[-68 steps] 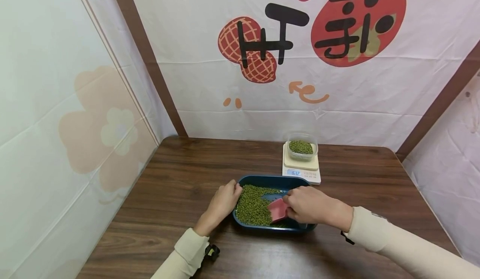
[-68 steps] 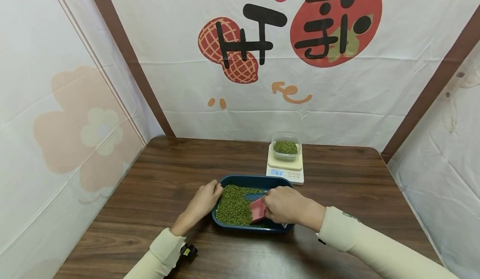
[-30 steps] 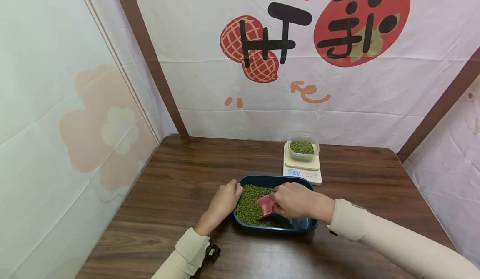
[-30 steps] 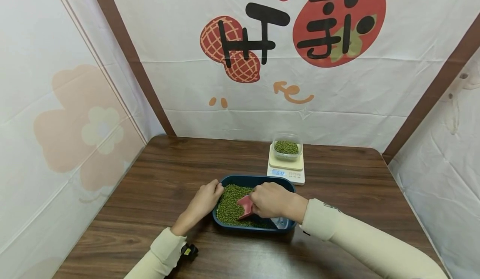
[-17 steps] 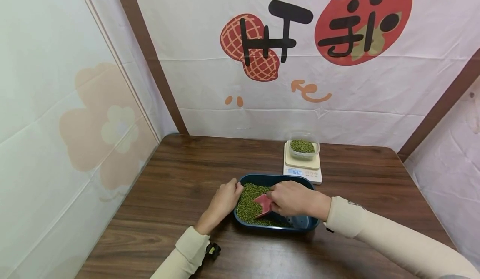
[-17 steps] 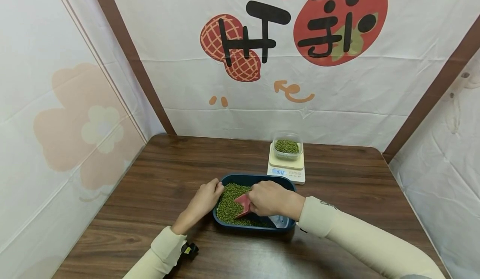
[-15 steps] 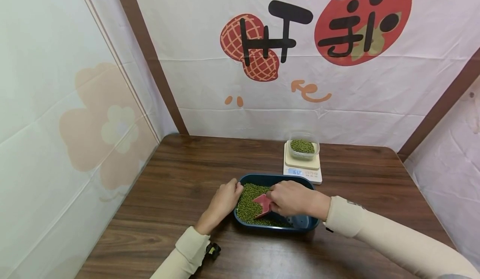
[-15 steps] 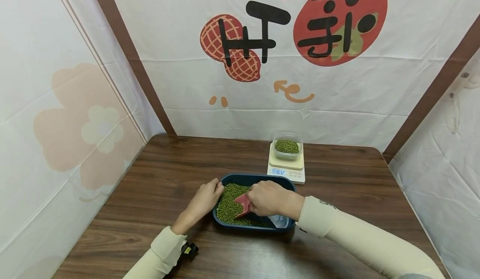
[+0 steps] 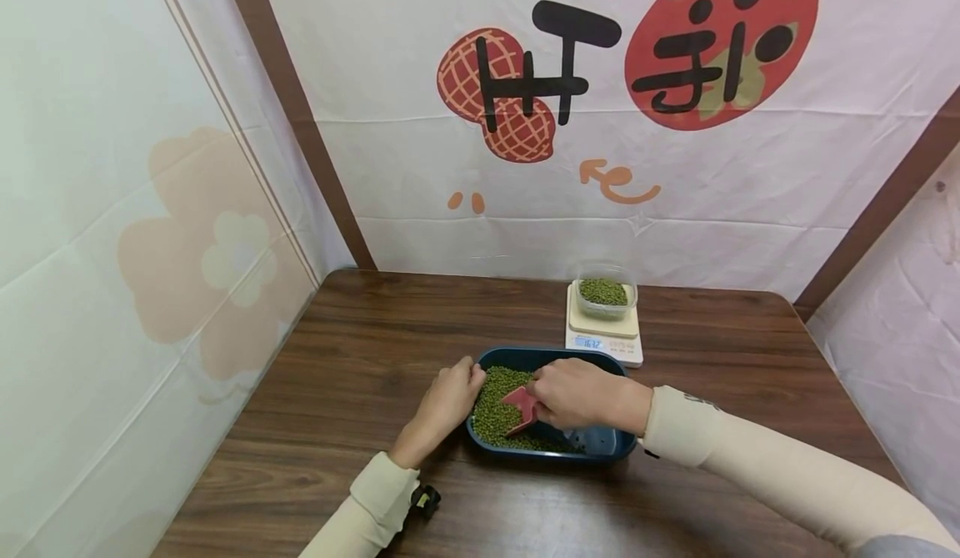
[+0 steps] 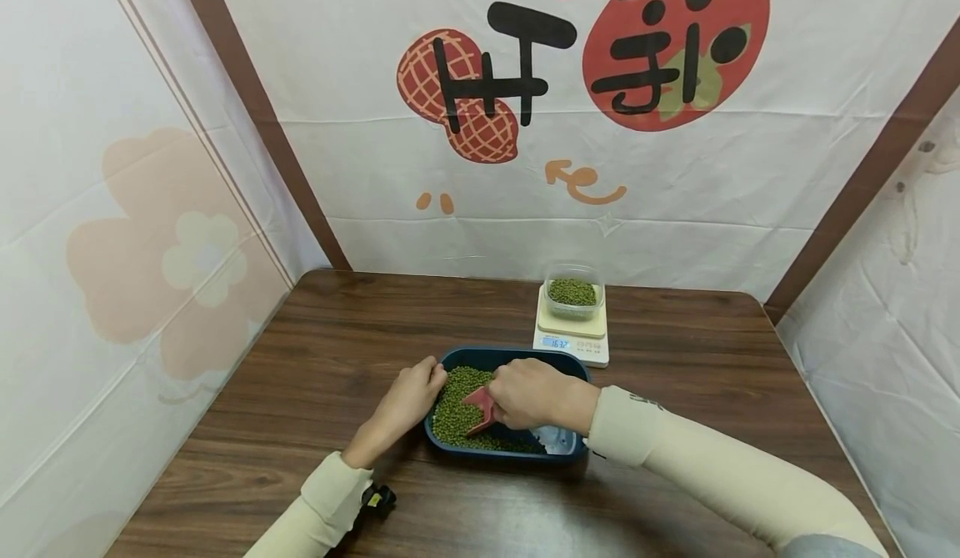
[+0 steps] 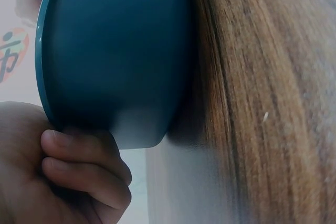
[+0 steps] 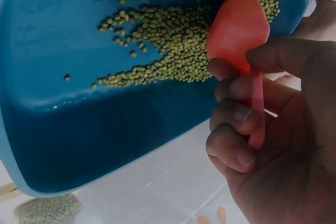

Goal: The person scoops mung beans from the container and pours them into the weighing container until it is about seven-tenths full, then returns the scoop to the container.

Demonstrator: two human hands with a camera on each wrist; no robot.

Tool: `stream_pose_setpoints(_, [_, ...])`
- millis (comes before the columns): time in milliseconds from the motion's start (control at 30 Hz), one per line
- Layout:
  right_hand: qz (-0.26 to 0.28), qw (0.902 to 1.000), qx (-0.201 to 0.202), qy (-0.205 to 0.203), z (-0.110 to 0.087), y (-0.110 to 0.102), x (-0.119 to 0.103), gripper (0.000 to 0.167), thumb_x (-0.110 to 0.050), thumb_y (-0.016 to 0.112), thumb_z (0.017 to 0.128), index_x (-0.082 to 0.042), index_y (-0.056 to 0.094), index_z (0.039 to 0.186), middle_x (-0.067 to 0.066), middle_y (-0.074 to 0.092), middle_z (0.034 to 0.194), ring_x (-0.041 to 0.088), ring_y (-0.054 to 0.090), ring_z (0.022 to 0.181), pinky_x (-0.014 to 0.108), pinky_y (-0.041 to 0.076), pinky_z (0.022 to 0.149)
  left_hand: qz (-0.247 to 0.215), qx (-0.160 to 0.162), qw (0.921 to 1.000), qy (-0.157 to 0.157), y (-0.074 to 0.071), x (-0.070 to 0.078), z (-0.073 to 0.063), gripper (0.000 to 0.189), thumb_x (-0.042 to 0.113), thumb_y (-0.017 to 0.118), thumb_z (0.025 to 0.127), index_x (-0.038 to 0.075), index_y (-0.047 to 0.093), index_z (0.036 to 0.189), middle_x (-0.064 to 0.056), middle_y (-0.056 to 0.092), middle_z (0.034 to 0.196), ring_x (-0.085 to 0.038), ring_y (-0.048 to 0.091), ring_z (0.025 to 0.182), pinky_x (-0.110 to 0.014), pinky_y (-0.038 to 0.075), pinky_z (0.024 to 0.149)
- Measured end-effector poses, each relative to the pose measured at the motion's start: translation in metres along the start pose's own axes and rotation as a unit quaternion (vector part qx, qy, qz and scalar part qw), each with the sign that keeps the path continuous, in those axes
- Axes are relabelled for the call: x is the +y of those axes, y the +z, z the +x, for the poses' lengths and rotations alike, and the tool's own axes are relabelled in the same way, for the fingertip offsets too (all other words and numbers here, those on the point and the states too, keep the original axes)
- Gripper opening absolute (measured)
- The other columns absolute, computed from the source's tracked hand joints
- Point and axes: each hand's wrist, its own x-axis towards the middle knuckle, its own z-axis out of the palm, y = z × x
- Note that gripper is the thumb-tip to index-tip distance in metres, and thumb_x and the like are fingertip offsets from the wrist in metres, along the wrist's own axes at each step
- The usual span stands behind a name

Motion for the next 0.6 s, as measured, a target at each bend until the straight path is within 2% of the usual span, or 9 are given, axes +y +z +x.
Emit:
stream_pose_setpoints(33, [0.000,1.0000,-0.002,0.001,0.000,0.001,0.000,0.009,-0.019,0.069,0.099,-0.013,0.074,0.095,-0.002,0.070,0.083,0.003,0.045,0.059,0.022,0.040,0.057,0.000,0.000,1.0000,-0.001,0.000,0.000,0.000,0.033,0.027,0.040,0.113,0.014,0.044,0.083,0.003,0.034,0.064,-0.012,0.028,0.053,-0.031,0.025,0.052])
stream_pose_setpoints(67, [0.001,1.0000,-0.003,0.001,0.001,0.001,0.000,0.009,-0.019,0.069,0.099,-0.013,0.074,0.095,-0.002,0.070,0.083,0.003,0.044,0.059,0.022,0.039,0.057,-0.002,-0.006,1.0000,-0.005,-0.008,0.011,-0.004,0.031,0.023,0.041,0.112,0.013,0.043,0.083,0.003,0.034,0.065,-0.012,0.028,0.054,-0.030,0.026,0.052])
stream_pose_setpoints(133, [0.004,1.0000,-0.005,0.001,0.002,0.001,-0.001,0.009,-0.020,0.069,0.100,-0.013,0.075,0.097,-0.002,0.071,0.084,0.004,0.044,0.059,0.022,0.039,0.057,0.001,-0.014,0.9997,-0.021,-0.012,0.019,-0.007,0.030,0.020,0.043,0.112,0.012,0.043,0.083,0.002,0.033,0.064,-0.013,0.028,0.054,-0.029,0.025,0.052])
stream_pose_setpoints(200, [0.003,1.0000,-0.005,0.000,0.002,0.001,-0.001,0.009,-0.020,0.070,0.100,-0.013,0.075,0.098,-0.001,0.071,0.085,0.004,0.044,0.059,0.022,0.038,0.057,0.008,-0.022,0.9993,-0.031,-0.014,0.022,-0.007,0.030,0.020,0.042,0.113,0.012,0.043,0.084,0.003,0.033,0.064,-0.012,0.027,0.054,-0.028,0.025,0.053])
stream_pose_setpoints(467, [0.016,0.9998,-0.011,0.004,0.007,0.004,-0.005,0.008,-0.018,0.069,0.100,-0.013,0.075,0.102,-0.003,0.068,0.081,0.004,0.042,0.058,0.022,0.034,0.056,0.009,-0.022,0.9993,-0.029,-0.013,0.022,-0.007,0.030,0.020,0.041,0.112,0.013,0.042,0.083,0.003,0.032,0.065,-0.012,0.027,0.055,-0.027,0.024,0.053])
stream_pose_setpoints(600, [0.013,0.9999,-0.008,-0.006,0.010,0.005,-0.007,0.008,-0.019,0.068,0.101,-0.015,0.071,0.095,-0.006,0.062,0.075,0.004,0.038,0.057,0.021,0.032,0.055,-0.008,-0.014,0.9997,-0.020,-0.010,0.016,-0.005,0.030,0.021,0.043,0.111,0.012,0.044,0.082,0.002,0.033,0.066,-0.013,0.029,0.055,-0.029,0.025,0.053])
